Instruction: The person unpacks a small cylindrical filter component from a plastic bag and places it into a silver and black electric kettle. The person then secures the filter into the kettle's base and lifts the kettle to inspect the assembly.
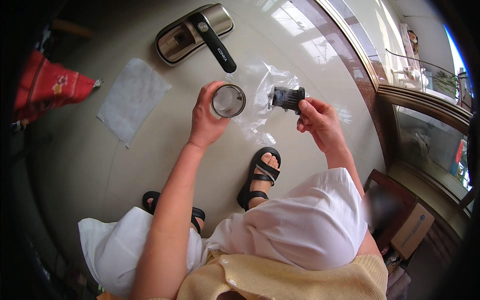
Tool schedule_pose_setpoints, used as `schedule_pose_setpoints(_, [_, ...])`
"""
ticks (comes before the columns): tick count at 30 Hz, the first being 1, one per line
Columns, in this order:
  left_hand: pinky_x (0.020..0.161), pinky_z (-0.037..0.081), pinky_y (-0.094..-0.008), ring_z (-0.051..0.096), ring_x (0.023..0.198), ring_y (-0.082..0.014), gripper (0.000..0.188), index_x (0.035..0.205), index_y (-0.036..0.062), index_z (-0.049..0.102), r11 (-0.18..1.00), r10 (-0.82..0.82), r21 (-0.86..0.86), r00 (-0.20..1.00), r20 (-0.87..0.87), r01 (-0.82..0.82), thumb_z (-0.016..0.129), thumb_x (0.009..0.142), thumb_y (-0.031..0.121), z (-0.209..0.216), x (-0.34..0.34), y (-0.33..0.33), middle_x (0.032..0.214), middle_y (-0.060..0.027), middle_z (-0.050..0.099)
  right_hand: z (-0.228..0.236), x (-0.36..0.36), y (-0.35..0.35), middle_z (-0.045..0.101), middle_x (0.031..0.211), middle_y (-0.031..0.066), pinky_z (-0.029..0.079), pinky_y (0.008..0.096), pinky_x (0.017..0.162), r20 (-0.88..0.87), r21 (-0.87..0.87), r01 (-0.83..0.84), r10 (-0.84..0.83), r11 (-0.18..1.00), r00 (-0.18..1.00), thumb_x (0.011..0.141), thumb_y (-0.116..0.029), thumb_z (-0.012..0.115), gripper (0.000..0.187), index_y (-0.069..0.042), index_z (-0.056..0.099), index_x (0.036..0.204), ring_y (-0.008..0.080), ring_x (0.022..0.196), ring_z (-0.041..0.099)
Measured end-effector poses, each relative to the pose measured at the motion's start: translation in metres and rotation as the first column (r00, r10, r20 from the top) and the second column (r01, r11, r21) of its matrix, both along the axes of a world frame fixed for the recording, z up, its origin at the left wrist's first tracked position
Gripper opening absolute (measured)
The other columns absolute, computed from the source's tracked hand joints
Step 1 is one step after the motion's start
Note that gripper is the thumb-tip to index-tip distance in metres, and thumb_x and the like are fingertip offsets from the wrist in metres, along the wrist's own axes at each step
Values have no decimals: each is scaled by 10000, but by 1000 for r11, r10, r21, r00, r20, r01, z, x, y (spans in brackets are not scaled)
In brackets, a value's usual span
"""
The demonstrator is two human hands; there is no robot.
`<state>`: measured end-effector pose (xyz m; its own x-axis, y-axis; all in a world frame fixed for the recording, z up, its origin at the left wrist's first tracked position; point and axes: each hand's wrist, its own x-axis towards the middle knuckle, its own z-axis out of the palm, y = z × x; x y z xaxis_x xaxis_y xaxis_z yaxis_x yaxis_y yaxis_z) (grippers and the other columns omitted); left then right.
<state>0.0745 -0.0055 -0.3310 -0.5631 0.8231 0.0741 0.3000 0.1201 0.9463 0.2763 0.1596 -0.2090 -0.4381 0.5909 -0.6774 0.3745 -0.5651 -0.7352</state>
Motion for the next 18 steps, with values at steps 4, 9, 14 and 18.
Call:
schedule_pose_setpoints(4, [967, 479, -353, 585, 1115, -259, 671, 1283, 110, 486, 999, 29, 13, 999, 26, -29, 784, 690, 10, 4, 5, 8, 1221, -73, 572, 4, 2, 3, 535, 635, -10, 484, 241, 543, 11, 12, -2, 2, 1000, 1000, 900, -284, 725, 325, 14, 659, 1013, 125, 574, 613])
schedule_pose_setpoints(9, [963, 482, -348, 596, 1106, -246, 697, 1291, 101, 477, 998, 47, 34, 999, -2, -47, 805, 682, 14, 1, 2, 4, 1207, -78, 578, 1, -1, 1, 534, 638, -10, 482, 241, 542, 2, 0, -8, 8, 1000, 1000, 900, -283, 726, 324, 13, 658, 1011, 125, 571, 610])
schedule_pose_setpoints(14, [941, 473, -378, 557, 1115, -293, 713, 1275, 90, 477, 999, 50, 9, 991, -128, -49, 822, 652, 39, -1, 2, 4, 1199, -108, 543, 3, -3, 3, 529, 640, -11, 480, 243, 543, 12, 1, -6, 6, 1000, 1000, 899, -279, 727, 322, 14, 655, 1009, 125, 568, 602])
schedule_pose_setpoints(18, [939, 463, -397, 534, 1115, -313, 708, 1275, 85, 476, 999, 48, -9, 985, -167, -50, 814, 654, 41, -3, -1, 2, 1195, -119, 524, 2, -4, 3, 525, 639, -12, 477, 243, 544, 22, 6, -20, 20, 1000, 1000, 900, -279, 725, 326, 19, 650, 1010, 127, 568, 598])
